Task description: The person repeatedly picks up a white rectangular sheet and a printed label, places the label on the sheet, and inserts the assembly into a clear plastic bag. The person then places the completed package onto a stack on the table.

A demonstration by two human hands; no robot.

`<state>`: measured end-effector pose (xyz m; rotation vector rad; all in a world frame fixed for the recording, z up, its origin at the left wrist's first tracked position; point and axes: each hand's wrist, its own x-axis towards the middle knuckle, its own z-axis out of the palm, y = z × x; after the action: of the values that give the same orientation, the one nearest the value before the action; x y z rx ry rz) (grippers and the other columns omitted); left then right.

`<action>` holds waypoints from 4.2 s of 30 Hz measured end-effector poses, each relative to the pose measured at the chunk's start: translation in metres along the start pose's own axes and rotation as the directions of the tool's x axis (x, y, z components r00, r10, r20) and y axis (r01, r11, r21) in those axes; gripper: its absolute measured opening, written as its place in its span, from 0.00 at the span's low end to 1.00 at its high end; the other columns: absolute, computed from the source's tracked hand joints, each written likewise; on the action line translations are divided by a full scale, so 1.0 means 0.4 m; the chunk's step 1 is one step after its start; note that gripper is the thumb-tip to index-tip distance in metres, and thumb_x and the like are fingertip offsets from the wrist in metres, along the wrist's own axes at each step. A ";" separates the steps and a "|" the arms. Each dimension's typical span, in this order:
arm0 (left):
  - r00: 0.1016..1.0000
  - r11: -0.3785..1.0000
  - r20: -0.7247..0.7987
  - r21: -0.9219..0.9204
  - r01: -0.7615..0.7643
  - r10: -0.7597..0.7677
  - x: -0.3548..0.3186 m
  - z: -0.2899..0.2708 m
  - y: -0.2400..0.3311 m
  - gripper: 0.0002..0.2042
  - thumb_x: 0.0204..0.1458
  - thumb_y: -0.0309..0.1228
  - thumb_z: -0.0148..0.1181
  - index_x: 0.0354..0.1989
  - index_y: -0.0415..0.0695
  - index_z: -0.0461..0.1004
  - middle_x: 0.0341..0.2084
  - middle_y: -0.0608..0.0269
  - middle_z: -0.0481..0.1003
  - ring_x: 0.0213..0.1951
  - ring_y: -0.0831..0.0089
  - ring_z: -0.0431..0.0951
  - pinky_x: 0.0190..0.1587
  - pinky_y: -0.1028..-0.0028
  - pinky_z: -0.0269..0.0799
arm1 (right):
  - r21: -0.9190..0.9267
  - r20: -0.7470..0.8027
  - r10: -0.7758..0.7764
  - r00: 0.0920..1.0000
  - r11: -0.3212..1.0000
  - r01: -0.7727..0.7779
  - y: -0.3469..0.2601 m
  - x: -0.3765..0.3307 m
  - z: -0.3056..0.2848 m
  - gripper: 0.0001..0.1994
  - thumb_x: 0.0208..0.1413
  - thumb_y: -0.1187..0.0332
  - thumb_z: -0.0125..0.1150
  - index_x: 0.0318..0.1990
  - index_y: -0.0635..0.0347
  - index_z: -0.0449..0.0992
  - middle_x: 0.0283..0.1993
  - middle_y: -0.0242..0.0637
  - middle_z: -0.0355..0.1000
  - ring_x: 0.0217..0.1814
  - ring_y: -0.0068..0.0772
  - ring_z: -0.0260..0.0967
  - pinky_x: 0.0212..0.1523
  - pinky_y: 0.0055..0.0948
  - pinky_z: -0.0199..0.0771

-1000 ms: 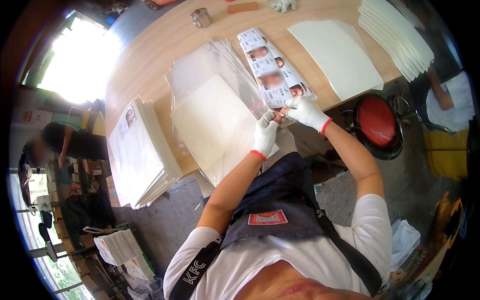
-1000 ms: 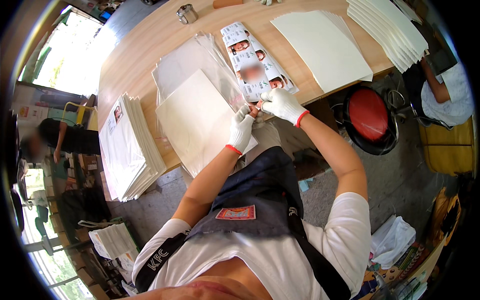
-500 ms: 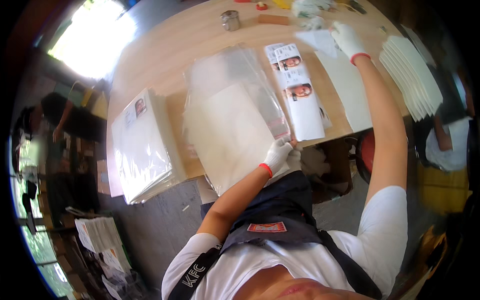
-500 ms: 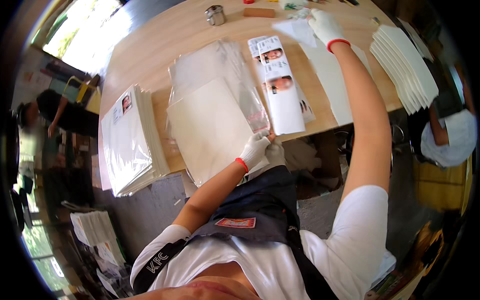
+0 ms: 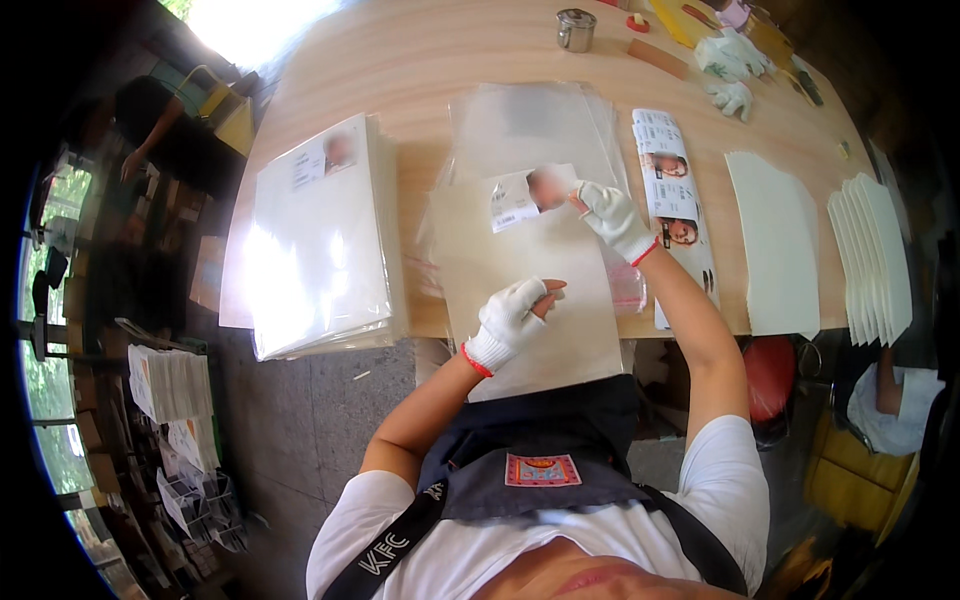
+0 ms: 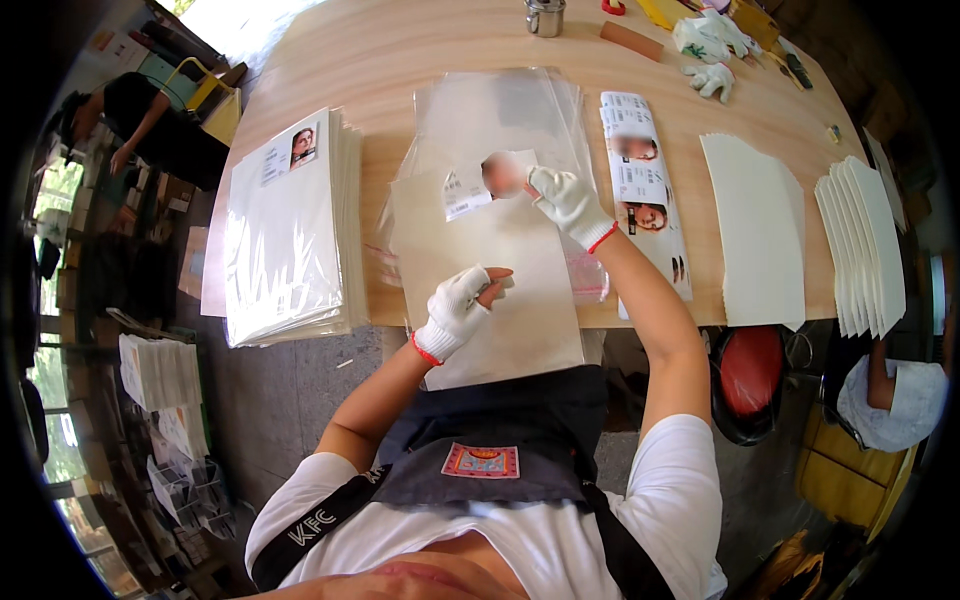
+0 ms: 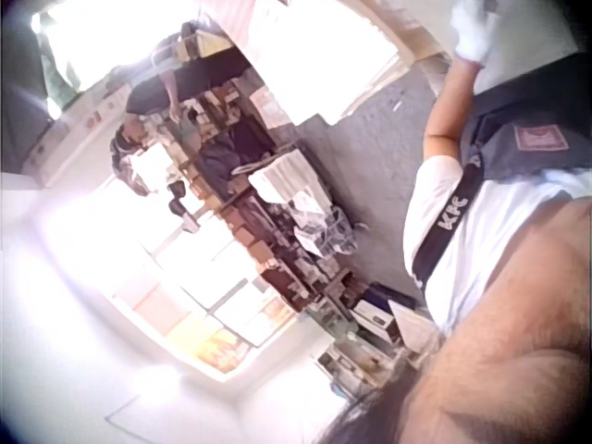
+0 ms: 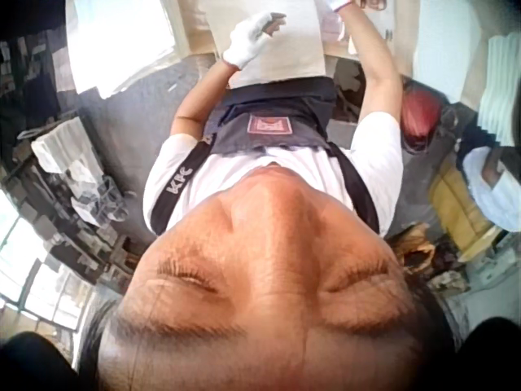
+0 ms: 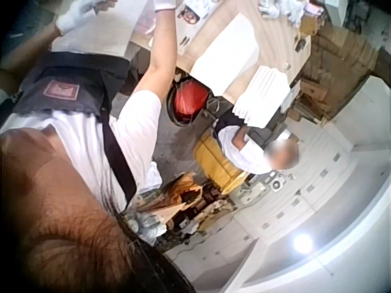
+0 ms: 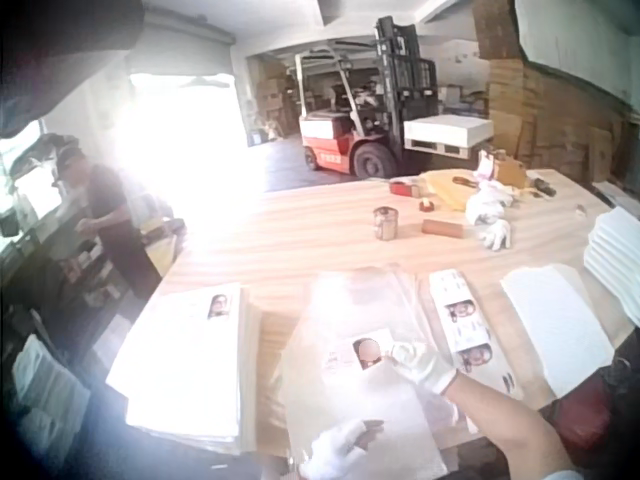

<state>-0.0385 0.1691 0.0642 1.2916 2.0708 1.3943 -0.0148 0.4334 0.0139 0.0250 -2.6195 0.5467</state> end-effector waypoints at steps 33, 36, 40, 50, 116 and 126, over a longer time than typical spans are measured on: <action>0.774 0.811 -0.361 0.075 0.580 -0.520 -0.405 -0.043 -0.119 0.24 0.46 0.33 0.62 0.52 0.41 0.65 0.45 0.44 0.68 0.47 0.56 0.70 0.46 0.64 0.67 | -0.355 0.369 0.676 0.638 0.737 -0.575 -0.342 -0.450 -0.185 0.21 0.55 0.48 0.49 0.29 0.59 0.68 0.21 0.48 0.71 0.24 0.46 0.71 0.25 0.43 0.69; 0.700 0.712 -0.137 -0.189 0.676 -0.701 -0.427 -0.051 -0.117 0.18 0.50 0.33 0.60 0.45 0.36 0.65 0.32 0.49 0.71 0.37 0.64 0.73 0.38 0.68 0.68 | 0.399 0.590 0.704 0.396 0.172 -0.901 -0.363 -0.490 -0.116 0.09 0.60 0.63 0.49 0.31 0.57 0.67 0.20 0.36 0.71 0.16 0.21 0.66 0.17 0.22 0.66; 0.914 0.947 -0.254 -0.123 0.295 -0.318 -0.332 -0.186 0.012 0.14 0.53 0.29 0.55 0.45 0.37 0.66 0.20 0.59 0.66 0.24 0.72 0.64 0.29 0.72 0.63 | 0.507 0.680 0.609 0.407 0.010 -0.862 -0.418 -0.471 -0.110 0.06 0.60 0.65 0.50 0.37 0.57 0.68 0.22 0.33 0.71 0.15 0.18 0.64 0.16 0.17 0.65; 0.623 0.991 -0.776 -0.134 -0.016 -0.095 -0.368 -0.613 0.024 0.15 0.59 0.28 0.48 0.51 0.32 0.67 0.36 0.64 0.72 0.36 0.78 0.69 0.37 0.78 0.66 | 0.799 0.467 0.354 0.811 0.224 -0.558 -0.613 0.000 0.027 0.11 0.60 0.62 0.51 0.32 0.60 0.71 0.23 0.28 0.70 0.18 0.16 0.62 0.19 0.20 0.62; 0.965 0.823 -0.069 0.539 -0.178 0.254 0.075 -0.109 -0.226 0.11 0.40 0.22 0.54 0.34 0.46 0.73 0.35 0.57 0.72 0.41 0.58 0.73 0.40 0.64 0.70 | 0.957 0.289 0.834 0.470 -0.234 -0.173 -0.412 -0.771 -0.353 0.25 0.53 0.67 0.51 0.59 0.65 0.60 0.55 0.42 0.67 0.50 0.37 0.70 0.49 0.33 0.72; 0.982 0.965 0.046 0.182 -0.187 0.181 0.081 -0.150 -0.128 0.22 0.40 0.12 0.43 0.43 0.45 0.73 0.29 0.61 0.69 0.29 0.66 0.71 0.32 0.71 0.66 | 0.952 0.280 0.882 0.378 -0.305 0.006 -0.532 -0.698 -0.231 0.22 0.57 0.70 0.49 0.60 0.63 0.59 0.56 0.41 0.65 0.57 0.37 0.65 0.55 0.35 0.68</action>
<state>-0.1223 0.1563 0.0547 1.6064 2.1499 1.2702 0.2981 0.2519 0.0452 -0.8731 -0.6763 2.2029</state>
